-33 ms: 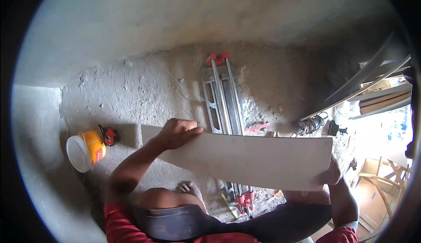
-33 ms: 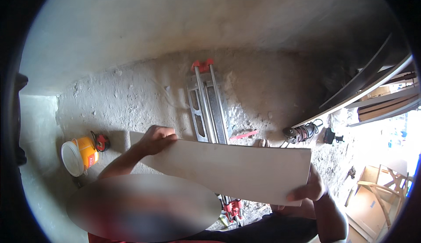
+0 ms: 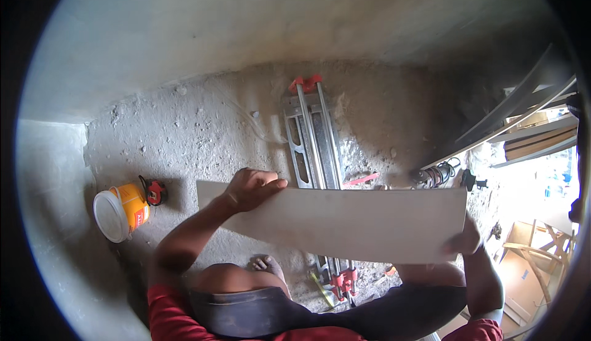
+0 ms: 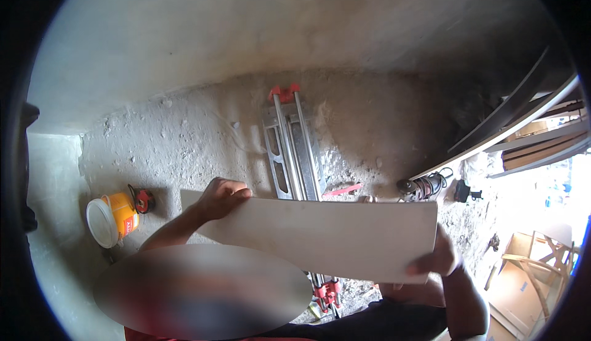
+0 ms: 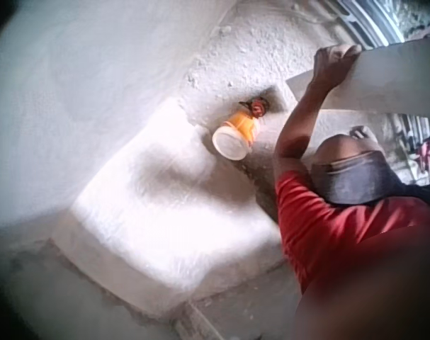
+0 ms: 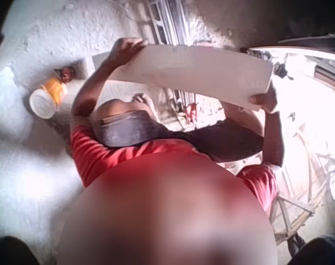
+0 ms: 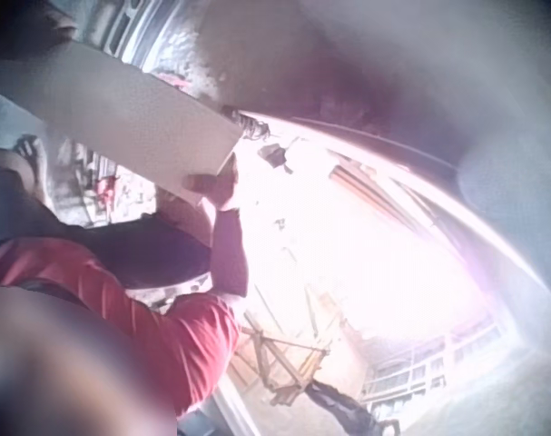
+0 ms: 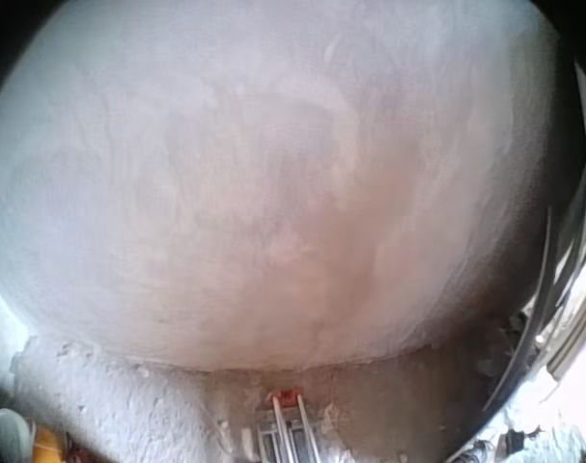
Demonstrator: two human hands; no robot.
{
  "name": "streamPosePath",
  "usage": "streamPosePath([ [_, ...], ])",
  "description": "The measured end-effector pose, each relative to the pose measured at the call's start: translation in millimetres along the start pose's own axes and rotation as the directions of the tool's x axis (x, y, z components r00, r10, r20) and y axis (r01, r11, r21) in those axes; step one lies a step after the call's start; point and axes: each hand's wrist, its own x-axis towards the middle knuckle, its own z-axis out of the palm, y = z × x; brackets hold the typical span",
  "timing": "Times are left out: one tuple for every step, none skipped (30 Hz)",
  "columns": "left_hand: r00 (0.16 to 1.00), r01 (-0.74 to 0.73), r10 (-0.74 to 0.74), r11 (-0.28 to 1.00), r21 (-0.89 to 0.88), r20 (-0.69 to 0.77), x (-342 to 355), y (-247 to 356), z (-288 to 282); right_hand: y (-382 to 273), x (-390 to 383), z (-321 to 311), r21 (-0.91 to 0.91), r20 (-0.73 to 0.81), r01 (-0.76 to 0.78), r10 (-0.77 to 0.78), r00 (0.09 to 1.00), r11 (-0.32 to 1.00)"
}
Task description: The person measures a white ceramic tile with a tape measure, then uses a manual tile cutter to score and snap it. The person stacks the cut pieces with other tiles on the stairs.
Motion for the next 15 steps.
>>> streamPosePath([
  [0.999,0.021,-0.020,0.999,0.026,-0.045,-3,4,6,1,3,-10,0.109,-0.029,-0.076,0.080,0.996,0.991],
  [0.996,0.054,-0.053,0.998,0.021,-0.066,-5,5,9,8,11,-17,0.217,-0.008,-0.006,0.008,1.000,0.976],
  [0.992,0.108,-0.106,0.993,0.035,-0.069,-6,7,13,15,19,-24,0.184,-0.092,0.115,-0.100,0.991,0.976],
  [0.990,0.133,-0.128,0.988,0.076,-0.063,-7,7,18,21,28,-35,0.254,-0.090,0.210,-0.193,0.977,0.944],
  [0.956,0.258,-0.248,0.965,0.049,-0.160,-13,4,18,27,37,-47,0.411,-0.106,0.167,-0.135,0.985,0.896],
  [0.949,0.136,-0.149,0.989,-0.063,-0.277,-20,-1,11,31,57,-66,0.638,-0.089,-0.039,0.124,0.988,0.769],
  [0.944,-0.004,0.073,0.978,0.210,-0.321,-20,-10,3,44,73,-75,0.526,-0.063,-0.026,0.069,0.996,0.850],
  [0.878,-0.084,-0.121,0.914,-0.397,-0.464,-20,-16,2,66,86,-74,0.408,-0.093,-0.028,0.072,0.993,0.912],
  [0.862,-0.101,-0.129,0.905,-0.414,-0.491,-35,-23,-6,88,99,-64,0.148,-0.163,-0.188,0.211,0.964,0.971],
  [0.779,0.034,-0.262,0.925,-0.379,-0.570,-39,-30,-12,111,113,-49,-0.085,-0.270,-0.378,0.344,0.899,0.922],
  [0.724,0.049,-0.249,0.949,-0.312,-0.643,-53,-36,-17,138,130,-21,-0.440,-0.294,-0.360,0.247,0.923,0.822],
  [0.644,0.067,-0.325,0.926,-0.372,-0.693,-55,-42,-21,160,128,10,-0.665,-0.286,-0.403,0.284,0.915,0.630],
  [0.585,0.152,-0.387,0.915,-0.373,-0.712,-63,-47,-25,181,129,46,-0.693,-0.345,-0.383,0.185,0.920,0.611],
  [0.504,0.258,-0.468,0.884,-0.390,-0.726,-69,-52,-25,197,132,79,-0.652,-0.371,-0.451,0.262,0.891,0.610],
  [0.480,0.200,-0.395,0.919,-0.341,-0.783,-72,-55,-21,209,132,108,-0.653,-0.376,-0.471,0.285,0.882,0.593],
])
